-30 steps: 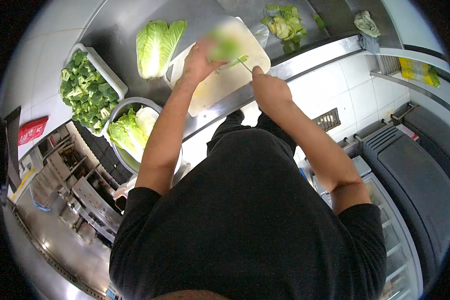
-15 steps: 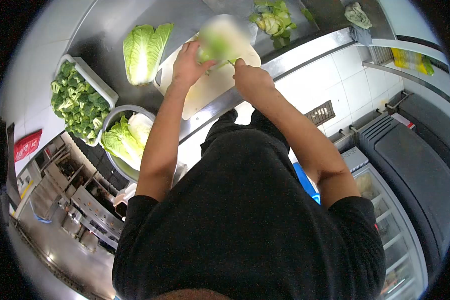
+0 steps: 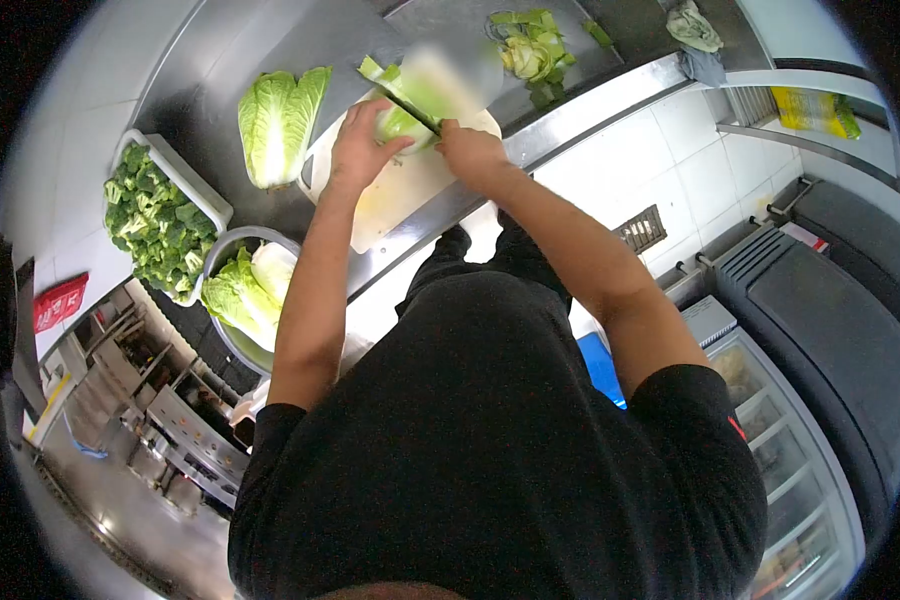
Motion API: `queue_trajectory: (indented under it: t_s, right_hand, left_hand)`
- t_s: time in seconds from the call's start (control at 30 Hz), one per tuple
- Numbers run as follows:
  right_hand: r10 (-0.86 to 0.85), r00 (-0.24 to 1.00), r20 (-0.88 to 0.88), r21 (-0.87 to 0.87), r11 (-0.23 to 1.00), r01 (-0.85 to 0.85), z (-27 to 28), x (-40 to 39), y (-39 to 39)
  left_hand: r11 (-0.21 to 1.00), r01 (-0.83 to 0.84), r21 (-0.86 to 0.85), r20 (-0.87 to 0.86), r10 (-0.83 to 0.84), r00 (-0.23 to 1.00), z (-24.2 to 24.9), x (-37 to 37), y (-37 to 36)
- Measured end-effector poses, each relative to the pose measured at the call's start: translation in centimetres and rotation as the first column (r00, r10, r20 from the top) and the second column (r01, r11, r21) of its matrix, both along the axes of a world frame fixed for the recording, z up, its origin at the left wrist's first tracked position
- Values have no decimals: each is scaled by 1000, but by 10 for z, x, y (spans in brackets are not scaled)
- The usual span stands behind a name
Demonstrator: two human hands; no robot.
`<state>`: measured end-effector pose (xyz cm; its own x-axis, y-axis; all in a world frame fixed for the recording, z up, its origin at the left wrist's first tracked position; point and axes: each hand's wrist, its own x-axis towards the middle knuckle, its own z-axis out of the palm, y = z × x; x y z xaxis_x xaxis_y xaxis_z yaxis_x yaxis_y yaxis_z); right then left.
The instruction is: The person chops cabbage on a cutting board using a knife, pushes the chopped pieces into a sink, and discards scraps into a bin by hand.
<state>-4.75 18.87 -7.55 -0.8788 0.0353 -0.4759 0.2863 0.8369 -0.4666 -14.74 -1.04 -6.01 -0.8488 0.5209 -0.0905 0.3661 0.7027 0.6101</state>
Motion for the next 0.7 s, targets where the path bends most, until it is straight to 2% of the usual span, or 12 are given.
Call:
queue_trajectory:
  t_s: [0.1, 0.17, 0.2, 0.23, 0.33, 0.47, 0.7]
  right_hand:
    - [-6, 999, -32, 42, 999, 7, 6, -5, 29]
    - [-108, 992, -62, 66, 991, 112, 1, -8, 54]
    - [-102, 988, -114, 81, 991, 111, -8, -11, 67]
    - [-113, 987, -112, 94, 988, 124, 12, -13, 67]
    - [-62, 994, -86, 117, 991, 72, 57, 6, 44]
    - [57, 997, 52, 125, 990, -63, 116, 31, -6]
    - [41, 992, 118, 134, 989, -57, 132, 55, -26]
  left_hand:
    - [1000, -25, 8, -15, 25, 1000, 1, 8, -1]
    - [1000, -23, 11, -74, 23, 997, 2, 13, -4]
    - [1000, -23, 8, -101, 23, 995, 2, 16, -7]
    - [999, -29, 30, -76, 31, 997, 0, 17, -11]
    - [991, -122, 63, 41, 120, 992, 1, 22, -20]
    - [994, -109, -18, -26, 108, 994, 8, 21, -19]
    - [994, -92, -60, 26, 94, 995, 14, 15, -14]
